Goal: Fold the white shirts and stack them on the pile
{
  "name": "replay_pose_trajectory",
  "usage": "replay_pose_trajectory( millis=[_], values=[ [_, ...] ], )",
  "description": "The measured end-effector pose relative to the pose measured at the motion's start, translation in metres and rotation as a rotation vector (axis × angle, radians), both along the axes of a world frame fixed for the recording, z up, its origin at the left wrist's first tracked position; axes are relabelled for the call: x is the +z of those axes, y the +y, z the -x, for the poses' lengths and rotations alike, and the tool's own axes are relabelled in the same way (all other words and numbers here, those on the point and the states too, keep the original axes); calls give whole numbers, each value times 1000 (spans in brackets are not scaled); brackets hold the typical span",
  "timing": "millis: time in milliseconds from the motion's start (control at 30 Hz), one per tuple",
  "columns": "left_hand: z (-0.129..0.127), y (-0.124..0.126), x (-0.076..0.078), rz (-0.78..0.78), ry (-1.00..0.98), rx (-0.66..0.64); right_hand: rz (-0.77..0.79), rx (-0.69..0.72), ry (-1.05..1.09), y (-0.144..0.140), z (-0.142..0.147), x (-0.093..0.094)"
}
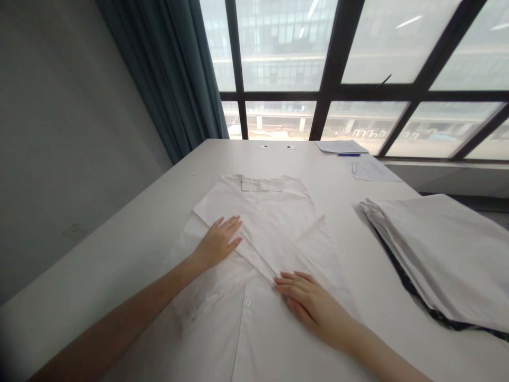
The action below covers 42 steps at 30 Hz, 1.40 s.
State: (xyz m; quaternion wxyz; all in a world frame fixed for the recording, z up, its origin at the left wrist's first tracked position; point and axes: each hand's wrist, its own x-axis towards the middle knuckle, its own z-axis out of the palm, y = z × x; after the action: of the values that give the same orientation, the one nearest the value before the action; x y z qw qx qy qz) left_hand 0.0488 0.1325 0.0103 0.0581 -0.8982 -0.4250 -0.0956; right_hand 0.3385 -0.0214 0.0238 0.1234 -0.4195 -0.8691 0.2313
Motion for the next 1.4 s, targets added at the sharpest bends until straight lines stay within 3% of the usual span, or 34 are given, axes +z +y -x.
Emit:
replay_pose_trajectory(
  millis=[100, 200, 500, 700, 900, 1067, 1167, 1233, 1400],
  values=[
    [-18, -43, -6, 68, -40, -202, -98, -120, -47, -1, -9, -7],
    [-16, -59, -7, 130, -11, -235, -167, -132, -192, -2, -15, -18],
    [32, -63, -10, 206, 48, -145, -228, -186, -245, -20, -28, -27],
    [50, -71, -9, 221, 46, -93, -199, -217, -270, -32, -35, -29],
    [66, -71, -9, 217, 17, -82, -105, -289, -85, -31, -45, -24],
    [79, -29, -14, 137, -58, 82, -110, -525, 221, 13, -68, -21],
    [82, 20, -11, 95, -140, 352, -129, -710, 324, 66, -82, -21],
    [83, 55, -7, 167, -283, 584, -78, -876, 355, 106, -89, -22],
    [80, 135, 4, 228, -442, 739, 21, -1036, 386, 199, -98, -22]
  ],
)
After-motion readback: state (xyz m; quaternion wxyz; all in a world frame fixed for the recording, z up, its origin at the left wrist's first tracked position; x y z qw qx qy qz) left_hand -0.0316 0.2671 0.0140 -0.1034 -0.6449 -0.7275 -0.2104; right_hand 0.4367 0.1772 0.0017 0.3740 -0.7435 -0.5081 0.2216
